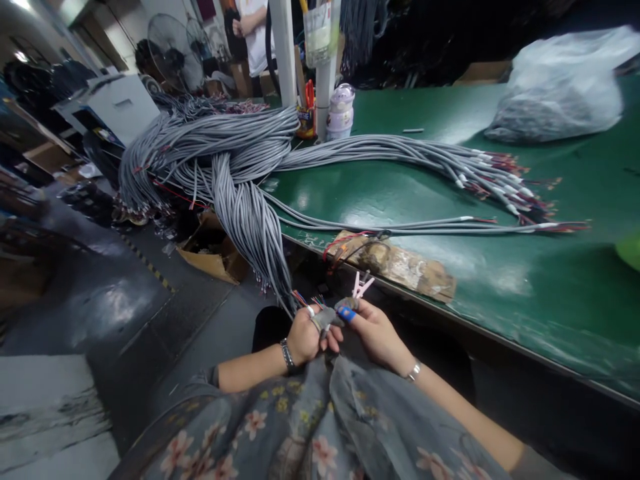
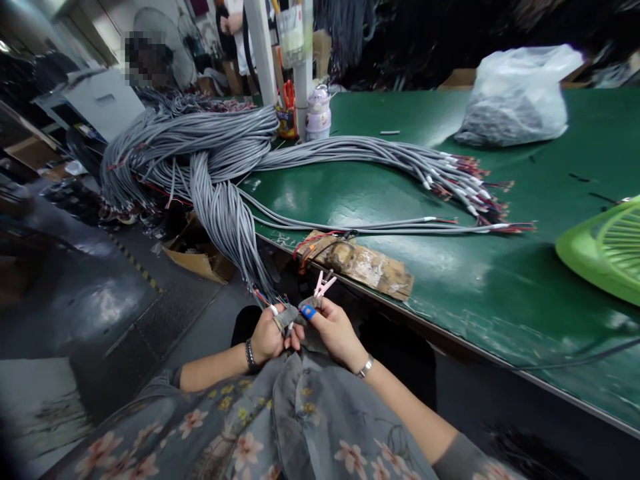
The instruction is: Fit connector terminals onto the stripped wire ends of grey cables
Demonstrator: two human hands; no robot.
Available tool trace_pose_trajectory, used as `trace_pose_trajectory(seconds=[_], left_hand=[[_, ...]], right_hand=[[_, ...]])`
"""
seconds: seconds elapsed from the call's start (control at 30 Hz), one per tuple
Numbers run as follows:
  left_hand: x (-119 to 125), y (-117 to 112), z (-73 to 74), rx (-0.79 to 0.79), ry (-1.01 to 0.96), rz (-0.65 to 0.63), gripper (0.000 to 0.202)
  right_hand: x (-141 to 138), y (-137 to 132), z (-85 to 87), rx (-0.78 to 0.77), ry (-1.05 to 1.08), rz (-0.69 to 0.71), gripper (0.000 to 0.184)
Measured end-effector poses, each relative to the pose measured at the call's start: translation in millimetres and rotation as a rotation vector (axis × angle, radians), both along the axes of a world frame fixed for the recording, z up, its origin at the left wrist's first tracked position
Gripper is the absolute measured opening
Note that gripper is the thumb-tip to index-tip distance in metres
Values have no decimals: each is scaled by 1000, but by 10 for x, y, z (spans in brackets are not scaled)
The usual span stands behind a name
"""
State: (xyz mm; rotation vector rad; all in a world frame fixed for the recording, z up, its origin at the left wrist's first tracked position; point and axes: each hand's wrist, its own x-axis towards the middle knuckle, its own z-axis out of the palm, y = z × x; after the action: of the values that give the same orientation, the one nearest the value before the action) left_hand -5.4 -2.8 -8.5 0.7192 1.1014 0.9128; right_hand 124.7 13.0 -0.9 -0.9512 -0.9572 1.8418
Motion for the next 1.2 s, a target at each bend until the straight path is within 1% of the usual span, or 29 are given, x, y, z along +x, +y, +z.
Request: trace_pose_trajectory(seconds=[0.07, 0.13, 0.23, 0.3, 0.37, 0.43, 0.53, 0.63, 0.67, 0.73, 0.8, 0.9, 1.07, 1.2], left_hand=[[9, 7, -18, -28, -72, 46, 48], [10, 7, -17, -32, -131, 48, 48], [-9, -13, 5, -6, -160, -46, 47], [-31, -32, 25, 11, -121, -135, 45], [-52, -47, 42, 19, -51, -209, 44], [-65, -52, 52, 26, 13, -232, 43], [-67, -48, 61, 23, 55, -189, 43], [-55, -44, 85, 10, 54, -107, 44], [-50, -44, 94, 8, 53, -78, 44], [-41, -45, 105, 9, 55, -29, 44], [-34, -44, 96, 11, 55, -4, 44], [-30, -37, 54, 13, 54, 3, 45], [-36, -24, 17, 42, 71, -44, 44], [-41, -15, 32, 37, 78, -92, 46]], right_hand=[[-2, -22, -21, -28, 58, 18, 29], [0, -21, -31, -70, 98, 27, 29], [15, 16, -21, -168, 172, 109, 29], [23, 46, -5, -230, 202, 147, 29], [21, 68, 8, -261, 194, 139, 29], [10, 80, 11, -257, 168, 106, 30], [4, 91, -15, -240, 136, 6, 30], [38, 92, -71, -278, 166, -85, 30], [57, 87, -90, -298, 182, -85, 31], [97, 65, -113, -319, 201, -41, 35], [126, 36, -109, -297, 193, 10, 39], [133, 1, -65, -212, 137, 15, 41], [92, 5, -1, -83, -12, -6, 39], [70, 18, -5, -48, -10, -15, 36]])
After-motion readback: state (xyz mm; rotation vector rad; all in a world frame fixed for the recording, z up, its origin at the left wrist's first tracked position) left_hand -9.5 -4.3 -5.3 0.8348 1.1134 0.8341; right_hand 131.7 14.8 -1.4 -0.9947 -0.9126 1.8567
